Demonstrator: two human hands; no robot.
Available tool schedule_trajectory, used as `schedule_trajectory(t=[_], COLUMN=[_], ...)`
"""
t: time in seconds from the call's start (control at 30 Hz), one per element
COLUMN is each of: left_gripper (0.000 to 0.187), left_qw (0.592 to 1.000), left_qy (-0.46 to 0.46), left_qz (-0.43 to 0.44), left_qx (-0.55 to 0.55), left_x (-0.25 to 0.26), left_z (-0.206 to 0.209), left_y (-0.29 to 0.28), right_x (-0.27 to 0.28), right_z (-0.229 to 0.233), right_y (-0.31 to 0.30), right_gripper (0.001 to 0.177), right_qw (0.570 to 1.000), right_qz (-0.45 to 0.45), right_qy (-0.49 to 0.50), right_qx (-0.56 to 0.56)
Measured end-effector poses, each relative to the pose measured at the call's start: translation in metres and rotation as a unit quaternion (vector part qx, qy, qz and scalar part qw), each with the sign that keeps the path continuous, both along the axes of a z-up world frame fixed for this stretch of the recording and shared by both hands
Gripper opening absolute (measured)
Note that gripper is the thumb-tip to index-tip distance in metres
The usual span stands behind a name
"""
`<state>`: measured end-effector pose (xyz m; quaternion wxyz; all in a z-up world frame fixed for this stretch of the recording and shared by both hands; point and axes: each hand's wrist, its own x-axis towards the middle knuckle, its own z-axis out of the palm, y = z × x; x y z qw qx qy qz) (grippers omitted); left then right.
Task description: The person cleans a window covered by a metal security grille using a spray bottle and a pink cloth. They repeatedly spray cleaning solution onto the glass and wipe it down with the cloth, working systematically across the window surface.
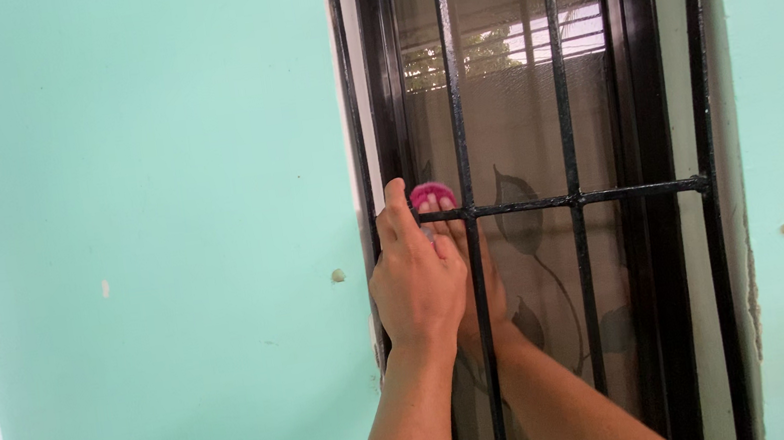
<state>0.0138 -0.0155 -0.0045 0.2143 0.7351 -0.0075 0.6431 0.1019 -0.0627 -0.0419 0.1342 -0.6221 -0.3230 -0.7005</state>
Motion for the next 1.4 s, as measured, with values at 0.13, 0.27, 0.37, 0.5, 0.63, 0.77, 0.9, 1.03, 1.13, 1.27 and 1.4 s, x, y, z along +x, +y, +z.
schedule_trajectory(t=[0.13, 0.27, 0.37, 0.5, 0.63, 0.77, 0.9, 1.03, 1.13, 1.27, 1.4], left_gripper=[0.063, 0.063, 0.062, 0.066, 0.065, 0.061, 0.062, 0.061, 0.062, 0.065, 0.063], left_qw=[1.000, 1.000, 1.000, 1.000, 1.000, 1.000, 0.999, 0.999, 0.999, 0.996, 0.998], left_qy=[-0.030, -0.011, 0.000, -0.001, -0.017, 0.003, -0.042, -0.037, -0.042, -0.080, -0.065], left_qz=[0.006, 0.016, 0.018, 0.003, 0.013, 0.005, -0.017, -0.008, -0.004, 0.000, -0.014], left_qx=[-0.002, -0.002, -0.008, -0.024, -0.002, -0.009, 0.010, 0.015, 0.022, 0.032, 0.013], left_x=[0.002, 0.004, 0.005, 0.001, 0.000, -0.002, -0.003, -0.003, 0.002, 0.005, 0.002], left_z=[0.001, 0.002, 0.004, 0.001, 0.002, 0.002, -0.003, -0.001, -0.002, -0.006, -0.007], left_y=[-0.004, -0.003, -0.005, -0.006, -0.004, -0.003, -0.001, 0.000, 0.002, 0.003, 0.002], right_x=[-0.004, -0.002, 0.003, 0.007, 0.001, 0.001, 0.022, 0.038, 0.039, 0.042, 0.041], right_z=[-0.015, -0.029, -0.034, -0.041, -0.049, -0.038, 0.010, 0.095, 0.115, 0.095, 0.028], right_y=[-0.005, -0.004, -0.006, -0.007, -0.008, -0.010, -0.013, -0.008, 0.005, 0.007, 0.006], right_gripper=[0.064, 0.062, 0.061, 0.066, 0.070, 0.074, 0.068, 0.072, 0.063, 0.067, 0.066], right_qw=[1.000, 0.999, 0.998, 0.995, 0.979, 0.972, 0.969, 0.996, 0.999, 0.998, 0.998], right_qz=[0.012, 0.042, 0.063, 0.051, 0.096, 0.119, 0.231, 0.039, 0.018, 0.022, 0.007], right_qy=[0.022, 0.018, 0.012, 0.072, 0.179, 0.200, 0.072, 0.011, -0.004, -0.014, -0.041], right_qx=[-0.005, -0.006, -0.006, -0.038, -0.020, -0.041, -0.048, -0.084, -0.045, -0.052, -0.041])
